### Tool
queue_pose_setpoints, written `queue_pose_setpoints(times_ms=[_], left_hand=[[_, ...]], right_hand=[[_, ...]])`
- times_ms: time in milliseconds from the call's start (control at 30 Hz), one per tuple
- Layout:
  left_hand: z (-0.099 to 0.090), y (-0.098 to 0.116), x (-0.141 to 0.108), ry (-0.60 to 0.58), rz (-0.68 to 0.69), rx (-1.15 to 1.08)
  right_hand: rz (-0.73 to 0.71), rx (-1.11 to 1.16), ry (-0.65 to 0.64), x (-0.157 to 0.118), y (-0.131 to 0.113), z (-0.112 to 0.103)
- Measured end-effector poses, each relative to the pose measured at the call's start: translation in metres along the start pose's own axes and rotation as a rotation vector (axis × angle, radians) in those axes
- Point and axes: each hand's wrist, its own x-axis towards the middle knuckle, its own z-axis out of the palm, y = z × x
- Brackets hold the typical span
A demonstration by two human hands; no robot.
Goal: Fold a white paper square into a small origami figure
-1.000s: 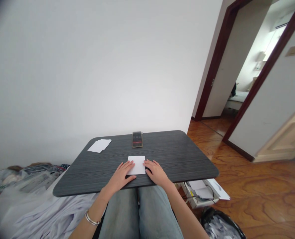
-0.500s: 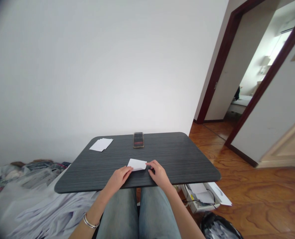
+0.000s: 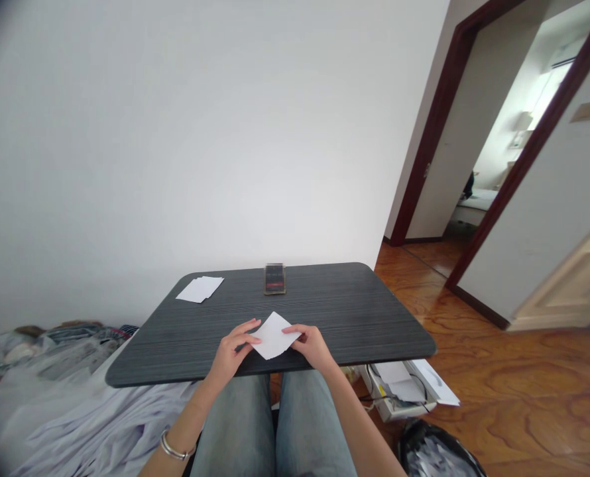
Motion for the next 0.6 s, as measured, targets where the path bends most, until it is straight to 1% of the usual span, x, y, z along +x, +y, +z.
queue_pose_setpoints(times_ms=[67, 133, 233, 333, 500, 600], left_hand=[[-0.002, 0.0, 0.001, 0.03, -0.068, -0.049], [-0.003, -0.001, 0.002, 0.034, -0.147, -0.156], [-0.002, -0.004, 0.003, -0.023, -0.256, -0.364], [-0.002, -0.005, 0.002, -0.046, -0.331, -0.47], [-0.004, -0.003, -0.001, 0.072, -0.321, -0.458], [-0.004, -0.001, -0.002, 0.104, -0.307, -0.427]], right_hand=[[-0.03, 0.04, 0.03, -0.001, 0.0, 0.0], [-0.068, 0.062, 0.047, -0.002, -0.001, -0.001], [-0.103, 0.053, 0.058, -0.005, -0.003, -0.002], [-0.115, 0.025, 0.049, -0.007, -0.006, -0.002], [-0.115, 0.06, 0.018, -0.01, -0.01, 0.002], [-0.094, 0.107, 0.019, -0.011, -0.011, 0.004]])
